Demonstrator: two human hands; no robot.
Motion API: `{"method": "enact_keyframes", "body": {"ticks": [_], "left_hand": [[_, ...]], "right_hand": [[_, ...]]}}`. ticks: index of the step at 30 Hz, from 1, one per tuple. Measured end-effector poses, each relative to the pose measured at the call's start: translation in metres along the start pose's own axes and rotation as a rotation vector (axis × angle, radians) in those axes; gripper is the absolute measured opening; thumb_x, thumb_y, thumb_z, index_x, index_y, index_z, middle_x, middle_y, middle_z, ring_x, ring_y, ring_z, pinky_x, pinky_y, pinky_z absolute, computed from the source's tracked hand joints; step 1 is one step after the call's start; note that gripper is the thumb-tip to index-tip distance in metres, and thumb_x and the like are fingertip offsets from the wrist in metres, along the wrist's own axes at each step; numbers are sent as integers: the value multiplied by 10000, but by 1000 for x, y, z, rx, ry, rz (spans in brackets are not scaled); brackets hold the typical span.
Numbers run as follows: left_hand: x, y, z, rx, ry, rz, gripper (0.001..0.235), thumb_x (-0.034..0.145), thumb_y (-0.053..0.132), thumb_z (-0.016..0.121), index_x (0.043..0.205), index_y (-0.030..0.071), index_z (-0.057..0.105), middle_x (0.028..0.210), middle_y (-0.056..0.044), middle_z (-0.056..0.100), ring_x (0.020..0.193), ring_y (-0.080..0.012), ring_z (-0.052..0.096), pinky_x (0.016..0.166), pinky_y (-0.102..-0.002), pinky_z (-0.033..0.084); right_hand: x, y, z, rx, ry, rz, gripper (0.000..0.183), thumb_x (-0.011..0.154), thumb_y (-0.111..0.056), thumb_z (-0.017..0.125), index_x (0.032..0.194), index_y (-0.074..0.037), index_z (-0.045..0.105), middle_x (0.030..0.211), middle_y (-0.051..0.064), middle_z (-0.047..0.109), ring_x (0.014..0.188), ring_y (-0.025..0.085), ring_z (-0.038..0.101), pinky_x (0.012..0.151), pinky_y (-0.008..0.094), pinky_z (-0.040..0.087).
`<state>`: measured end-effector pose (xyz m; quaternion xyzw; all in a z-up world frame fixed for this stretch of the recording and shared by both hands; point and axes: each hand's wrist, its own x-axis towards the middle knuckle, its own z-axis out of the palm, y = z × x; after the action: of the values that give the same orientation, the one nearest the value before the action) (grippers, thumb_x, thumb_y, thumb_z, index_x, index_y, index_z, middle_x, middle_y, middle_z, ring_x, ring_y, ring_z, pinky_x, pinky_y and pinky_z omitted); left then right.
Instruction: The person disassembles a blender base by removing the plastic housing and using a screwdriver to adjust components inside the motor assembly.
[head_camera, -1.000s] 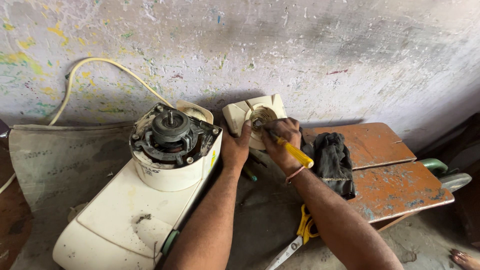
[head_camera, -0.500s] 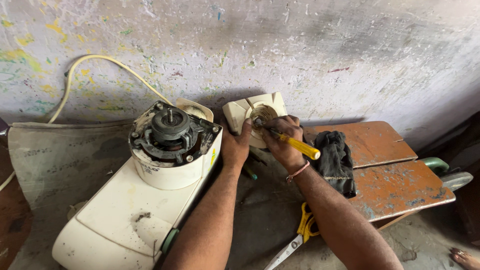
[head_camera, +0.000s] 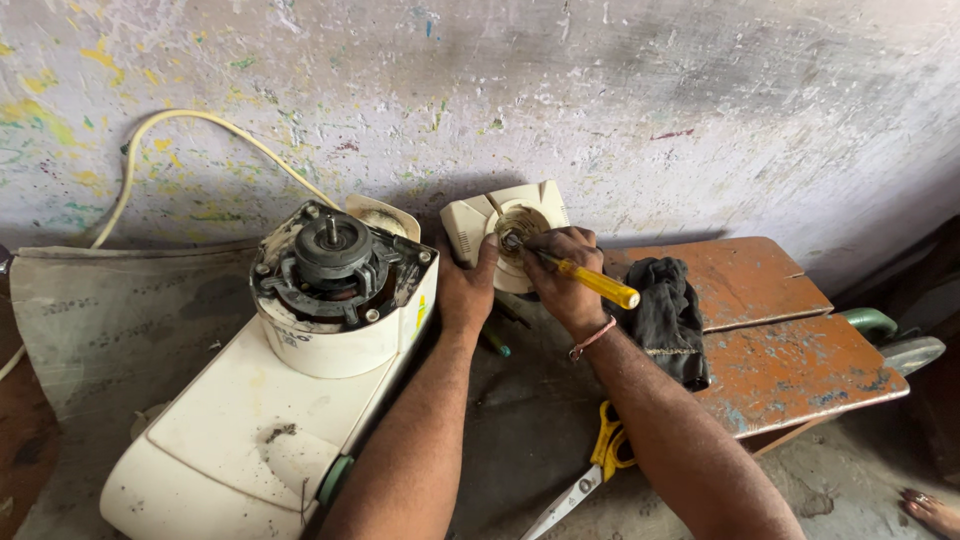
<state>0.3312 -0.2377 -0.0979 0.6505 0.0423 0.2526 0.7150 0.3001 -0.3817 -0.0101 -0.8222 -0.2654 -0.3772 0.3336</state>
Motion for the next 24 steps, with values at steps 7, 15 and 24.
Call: {"method": "enact_keyframes", "body": {"ticks": [7, 15, 24], "left_hand": [[-1, 2, -1, 36, 15, 56, 1035, 872, 605, 728, 1519, -98, 330, 1381, -280, 579, 1263, -330, 610, 1069, -392, 504], [0, 0, 1, -35, -21, -7, 1058, 864, 620, 713, 1529, -86, 292, 1378, -275, 573, 1269, -327, 609, 1069, -390, 514], [0, 4, -1, 9, -15, -11, 1020, 873, 589, 709, 1538, -67, 301, 1388, -274, 564, 1271, -337, 605, 1061, -396, 519]], "right_hand": [[1, -3, -2, -35, -26, -11, 193, 780, -93, 837, 961, -108, 771, 911, 82, 744, 927, 293, 649, 851, 397, 503], [0, -1, -2, 16, -3, -5, 176, 803, -92, 837, 964, -107, 768, 902, 76, 738, 920, 282, 649, 857, 391, 511], [2, -1, -5, 29, -31, -9, 147, 806, -114, 839, 929, -102, 760, 876, 68, 740, 883, 259, 657, 865, 391, 485]]}}
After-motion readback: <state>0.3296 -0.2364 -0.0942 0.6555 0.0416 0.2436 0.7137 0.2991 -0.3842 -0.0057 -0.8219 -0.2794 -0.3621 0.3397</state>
